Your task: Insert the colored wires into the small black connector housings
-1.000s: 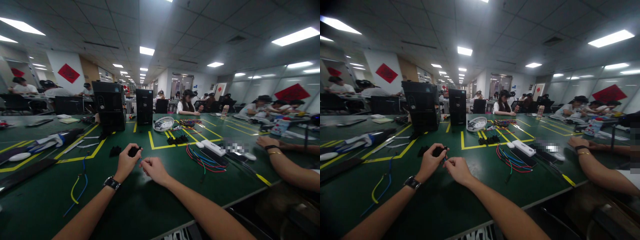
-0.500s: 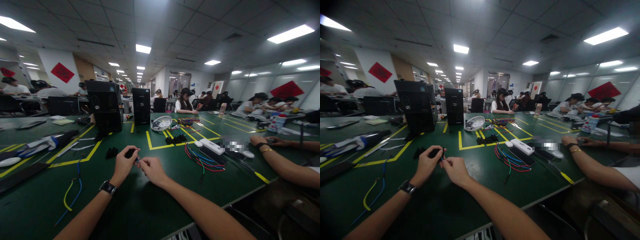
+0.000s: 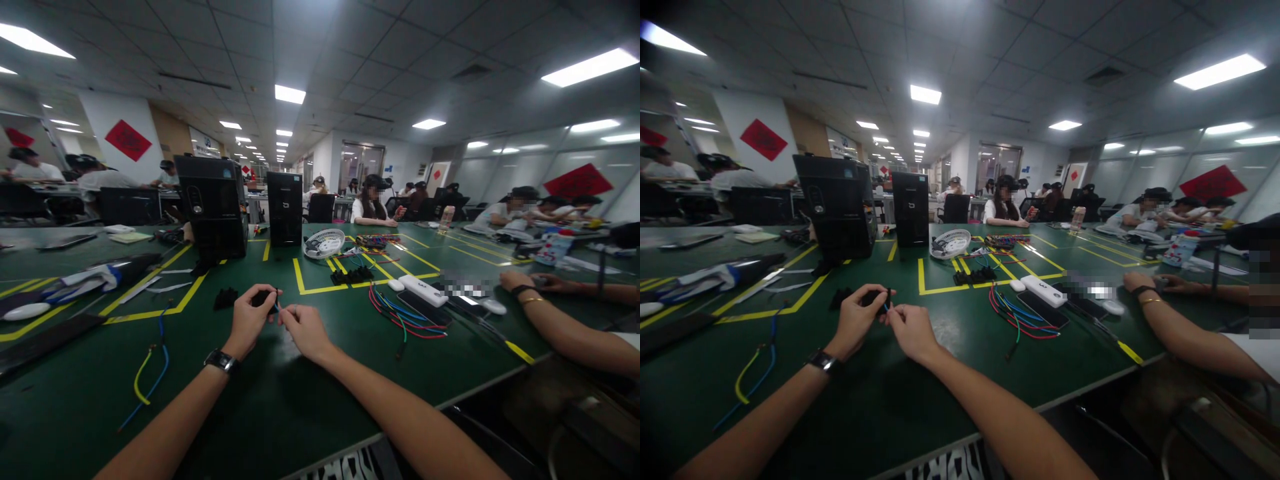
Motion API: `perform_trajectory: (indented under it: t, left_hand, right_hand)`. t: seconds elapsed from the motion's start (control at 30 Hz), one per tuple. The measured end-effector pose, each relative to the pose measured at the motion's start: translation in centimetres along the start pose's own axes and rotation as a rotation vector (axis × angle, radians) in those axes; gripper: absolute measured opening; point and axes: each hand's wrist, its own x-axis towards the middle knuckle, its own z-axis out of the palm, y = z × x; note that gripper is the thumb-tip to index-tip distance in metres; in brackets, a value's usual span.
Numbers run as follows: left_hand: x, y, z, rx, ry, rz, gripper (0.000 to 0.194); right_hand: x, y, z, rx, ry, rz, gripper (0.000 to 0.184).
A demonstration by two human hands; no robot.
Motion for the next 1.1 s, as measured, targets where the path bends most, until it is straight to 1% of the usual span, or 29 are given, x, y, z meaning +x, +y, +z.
perform_trajectory:
  t: [0.1, 0.23, 0.27, 0.33, 0.4, 0.43, 0.47, 0.57, 0.6, 0.67, 0.73, 0.8, 0.87, 0.93, 1.0, 1.1]
  left_hand:
    - [0.0, -0.2, 0.2, -0.016, 0.017, -0.007, 0.025]
    - [-0.5, 0.1, 0.6, -0.041, 0.035, -0.033, 0.031]
    - [-0.5, 0.2, 0.6, -0.041, 0.036, -0.042, 0.036]
    - [-0.6, 0.5, 0.3, -0.057, 0.033, -0.066, 0.051]
    - [-0.5, 0.8, 0.0, -0.11, -0.004, -0.11, 0.07]
    - [-0.4, 0.9, -0.3, -0.153, -0.035, -0.139, 0.074]
    - [-0.3, 1.0, -0.5, -0.207, -0.068, -0.169, 0.073]
    - [0.0, 1.2, -0.9, -0.37, -0.14, -0.257, 0.052]
    - [0.1, 1.1, -1.0, -0.401, -0.143, -0.278, 0.05]
    - [0.2, 0.8, -0.9, -0.396, -0.118, -0.294, 0.049]
    - [0.3, 0.3, -0.9, -0.332, -0.071, -0.278, 0.044]
    - [0.4, -0.2, -0.9, -0.285, -0.045, -0.245, 0.039]
    - [0.5, -0.3, -1.0, -0.294, -0.048, -0.216, 0.044]
    - [0.5, -0.2, -0.9, -0.337, -0.05, -0.203, 0.056]
    - [0.4, 0.2, -0.6, -0.379, -0.034, -0.202, 0.063]
    - [0.2, 0.6, 0.2, -0.425, 0.0, -0.213, 0.063]
  right_hand:
    - [0.1, 0.1, -0.1, -0.02, -0.005, -0.013, 0.029]
    - [0.0, 0.6, 0.2, -0.032, -0.07, -0.01, 0.027]
    - [-0.1, 0.7, 0.2, -0.029, -0.076, -0.014, 0.027]
    - [-0.2, 0.6, 0.2, -0.022, -0.079, -0.034, 0.026]
    - [-0.3, 0.4, 0.0, -0.014, -0.081, -0.062, 0.026]
    - [-0.4, 0.3, -0.1, -0.009, -0.083, -0.074, 0.026]
    - [-0.4, 0.2, -0.2, -0.003, -0.083, -0.081, 0.027]
    - [-0.5, 0.2, -0.4, 0.0, -0.095, -0.075, 0.027]
    - [-0.5, 0.3, -0.3, -0.009, -0.112, -0.062, 0.027]
    - [-0.4, 0.5, -0.1, -0.029, -0.162, -0.032, 0.026]
    - [-0.4, 0.5, 0.0, -0.034, -0.204, -0.017, 0.025]
    - [-0.3, 0.1, -0.1, -0.026, -0.204, -0.017, 0.026]
    - [-0.2, -0.4, -0.4, -0.029, -0.162, -0.012, 0.028]
    - [-0.2, -0.8, -0.7, -0.04, -0.1, -0.018, 0.031]
    - [-0.3, -1.0, -0.7, -0.057, -0.044, -0.048, 0.032]
    - [-0.5, -0.4, -0.1, -0.128, -0.045, -0.089, 0.031]
